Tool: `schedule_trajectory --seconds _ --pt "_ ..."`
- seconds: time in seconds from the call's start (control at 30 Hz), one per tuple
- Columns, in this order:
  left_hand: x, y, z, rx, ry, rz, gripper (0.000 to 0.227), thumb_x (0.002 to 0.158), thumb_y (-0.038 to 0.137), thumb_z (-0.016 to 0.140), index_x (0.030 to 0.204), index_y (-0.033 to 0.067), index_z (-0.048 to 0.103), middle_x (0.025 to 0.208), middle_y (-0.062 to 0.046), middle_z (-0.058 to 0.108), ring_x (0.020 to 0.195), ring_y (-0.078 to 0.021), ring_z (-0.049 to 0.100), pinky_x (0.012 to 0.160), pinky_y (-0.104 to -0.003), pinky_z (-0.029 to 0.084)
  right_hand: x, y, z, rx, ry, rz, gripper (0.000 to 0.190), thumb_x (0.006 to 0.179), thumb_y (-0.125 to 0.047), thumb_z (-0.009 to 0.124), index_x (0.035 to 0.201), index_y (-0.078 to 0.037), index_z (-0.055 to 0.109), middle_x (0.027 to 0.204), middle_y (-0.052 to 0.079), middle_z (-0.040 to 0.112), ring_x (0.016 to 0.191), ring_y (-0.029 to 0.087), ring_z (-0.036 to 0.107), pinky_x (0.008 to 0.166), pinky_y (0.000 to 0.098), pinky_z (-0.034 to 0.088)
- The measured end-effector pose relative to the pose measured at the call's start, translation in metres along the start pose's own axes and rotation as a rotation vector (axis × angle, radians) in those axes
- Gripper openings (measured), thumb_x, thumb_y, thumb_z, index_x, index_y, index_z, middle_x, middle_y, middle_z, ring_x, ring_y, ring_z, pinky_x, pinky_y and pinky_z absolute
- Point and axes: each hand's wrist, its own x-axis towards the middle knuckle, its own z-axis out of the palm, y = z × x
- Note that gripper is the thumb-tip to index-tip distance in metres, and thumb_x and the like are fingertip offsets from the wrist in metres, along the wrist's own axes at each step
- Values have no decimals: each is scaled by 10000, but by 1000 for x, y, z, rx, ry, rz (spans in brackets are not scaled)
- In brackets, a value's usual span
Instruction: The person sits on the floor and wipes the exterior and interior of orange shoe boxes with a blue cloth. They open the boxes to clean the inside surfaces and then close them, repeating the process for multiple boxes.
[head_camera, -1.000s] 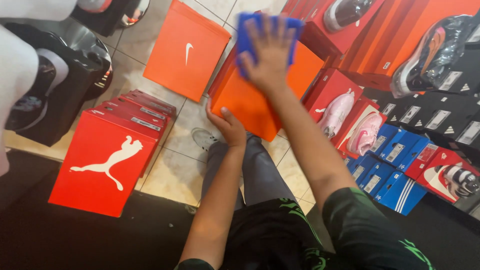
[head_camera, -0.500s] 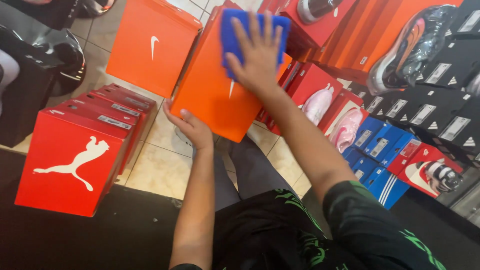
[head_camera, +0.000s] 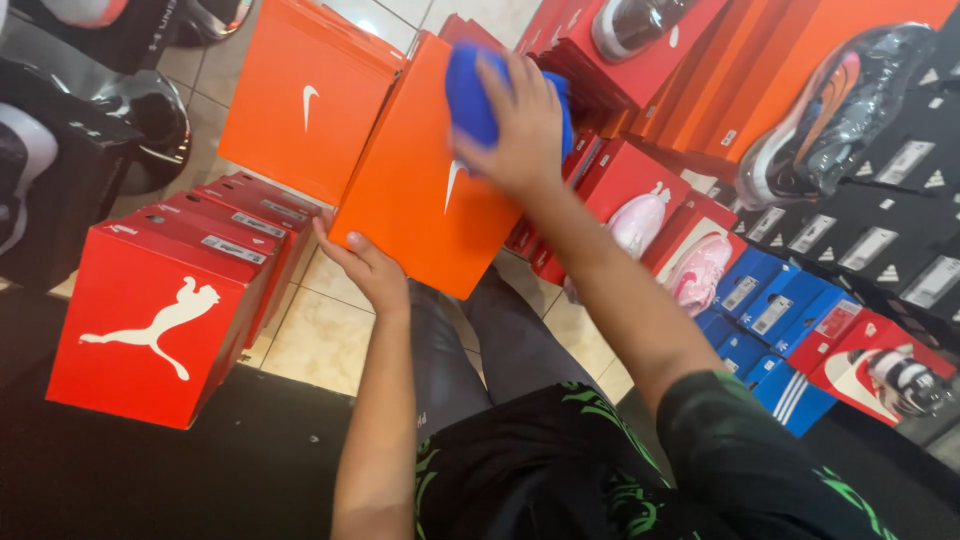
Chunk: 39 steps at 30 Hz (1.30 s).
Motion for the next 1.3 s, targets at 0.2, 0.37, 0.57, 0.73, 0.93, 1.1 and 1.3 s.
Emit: schedule_trajectory --seconds 0.2,0.37,0.57,0.73,0.93,1.1,1.3 --pt "2 2 13 -134 118 -30 544 1120 368 362 1531 26 265 1633 -246 298 1546 -336 303 1223 -448 382 120 24 9 824 -519 335 445 911 -519 532 1160 -178 672 1093 -32 653 967 78 581 881 234 499" --pt "0 25 21 -42 159 -43 490 1098 394 364 1457 60 377 1519 -201 415 1379 -338 493 1060 -437 520 81 23 -53 981 -618 527 539 895 -565 533 1256 -168 588 1116 -2 665 938 93 643 831 225 546" --pt "-1 11 18 54 184 2 534 1118 365 340 1494 -15 329 1670 -206 209 1582 -359 190 1272 -466 317 -12 75 -23 1277 -200 828 593 885 -460 561 1311 -50 600 1039 84 699 841 152 665 743 260 535" --pt "1 7 19 166 203 101 440 1145 287 432 1536 91 391 1545 -199 453 1475 -325 416 1260 -465 257 -62 -19 11 1748 603 1310 721 869 -759 590 1413 -286 596 1577 158 449 1419 337 475 1218 475 357" --pt "3 -5 7 182 165 139 449 1148 259 420 1556 80 362 1550 -221 446 1472 -339 416 1265 -477 269 -115 -111 17 1898 570 1519 532 954 -642 550 1402 -358 588 1563 -26 497 1392 244 512 1205 433 375" --pt "2 -11 5 194 137 150 458 1146 259 431 1571 100 369 1558 -190 452 1477 -335 408 1249 -471 274 -60 -71 7 1921 571 1413 580 871 -763 550 1296 -388 668 1435 -58 608 1316 236 590 1187 433 412" --pt "-2 -2 7 167 137 102 438 1138 222 429 1559 116 379 1553 -168 467 1466 -321 433 1248 -471 289 -46 2 38 1842 674 1195 496 926 -652 601 1309 -341 649 1406 -16 637 1296 221 606 1170 375 426"
